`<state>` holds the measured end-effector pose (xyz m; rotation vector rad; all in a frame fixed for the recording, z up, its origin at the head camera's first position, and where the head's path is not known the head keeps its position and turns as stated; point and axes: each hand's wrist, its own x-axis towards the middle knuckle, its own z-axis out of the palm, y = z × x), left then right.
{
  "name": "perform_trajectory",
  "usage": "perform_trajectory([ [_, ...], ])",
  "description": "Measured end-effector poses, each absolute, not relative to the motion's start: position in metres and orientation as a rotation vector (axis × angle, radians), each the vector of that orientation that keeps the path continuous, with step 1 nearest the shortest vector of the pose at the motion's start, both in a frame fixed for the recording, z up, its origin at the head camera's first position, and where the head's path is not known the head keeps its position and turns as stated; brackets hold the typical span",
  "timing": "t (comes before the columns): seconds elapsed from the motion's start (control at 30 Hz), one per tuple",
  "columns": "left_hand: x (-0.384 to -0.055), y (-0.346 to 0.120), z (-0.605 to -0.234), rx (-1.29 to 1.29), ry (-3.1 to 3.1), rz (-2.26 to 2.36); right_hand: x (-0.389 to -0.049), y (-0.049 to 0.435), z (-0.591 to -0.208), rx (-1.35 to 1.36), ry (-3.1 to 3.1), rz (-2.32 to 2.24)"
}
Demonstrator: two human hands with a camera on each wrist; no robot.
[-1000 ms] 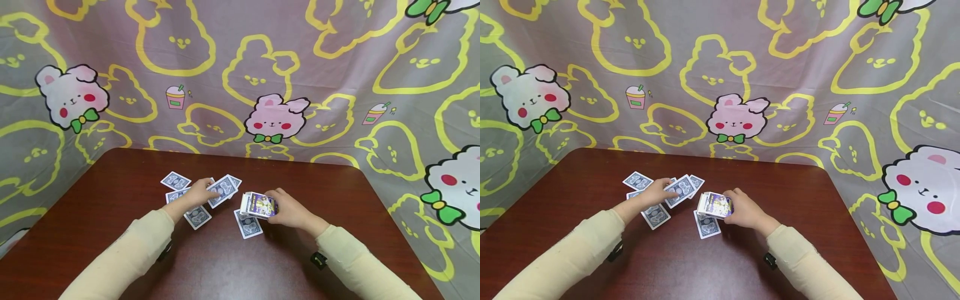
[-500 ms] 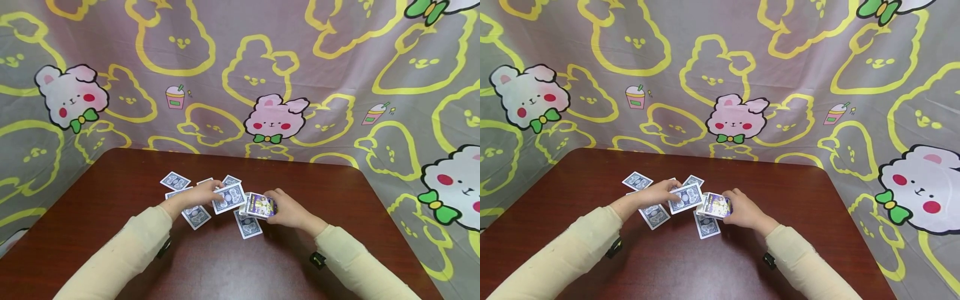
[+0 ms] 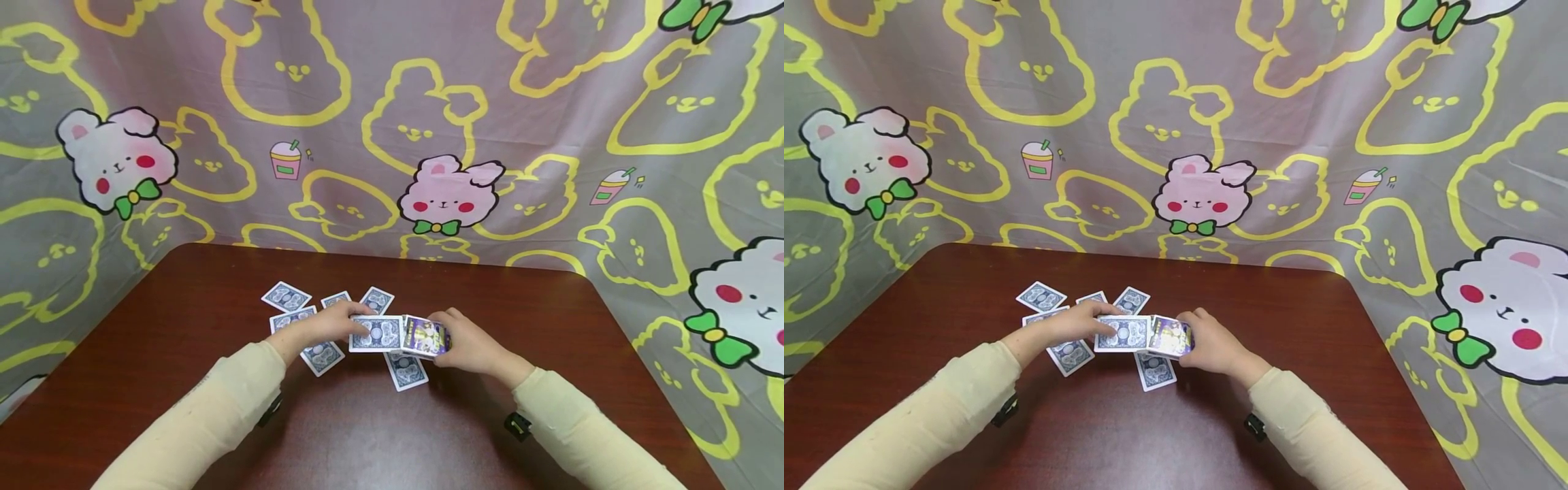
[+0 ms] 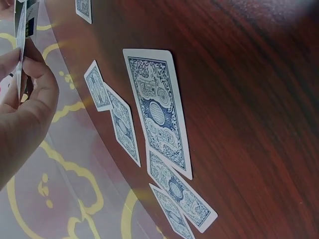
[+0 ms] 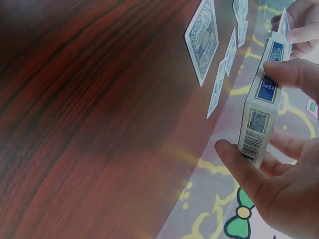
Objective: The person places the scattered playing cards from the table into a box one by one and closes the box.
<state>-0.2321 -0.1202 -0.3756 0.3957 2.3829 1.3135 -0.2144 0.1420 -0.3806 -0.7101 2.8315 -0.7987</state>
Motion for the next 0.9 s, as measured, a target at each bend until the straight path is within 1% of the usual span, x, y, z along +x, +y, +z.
perform_trajectory([
  [0.13,-0.232,-0.117,-0.376,0.375,2.420,1.269,-0.215,0.141,-0.382,-0.724,2.831,-0.795],
  [0.4,-0.232,-0.111,-0.380,0.203,2.478,1.369,-0.213,0.139,-0.380,-0.743,2.821,-0.799],
  [0.9,-0.224,-0.094,-0.389,0.174,2.714,1.352,-0.212,0.136,-0.378,-0.793,2.840,-0.794],
])
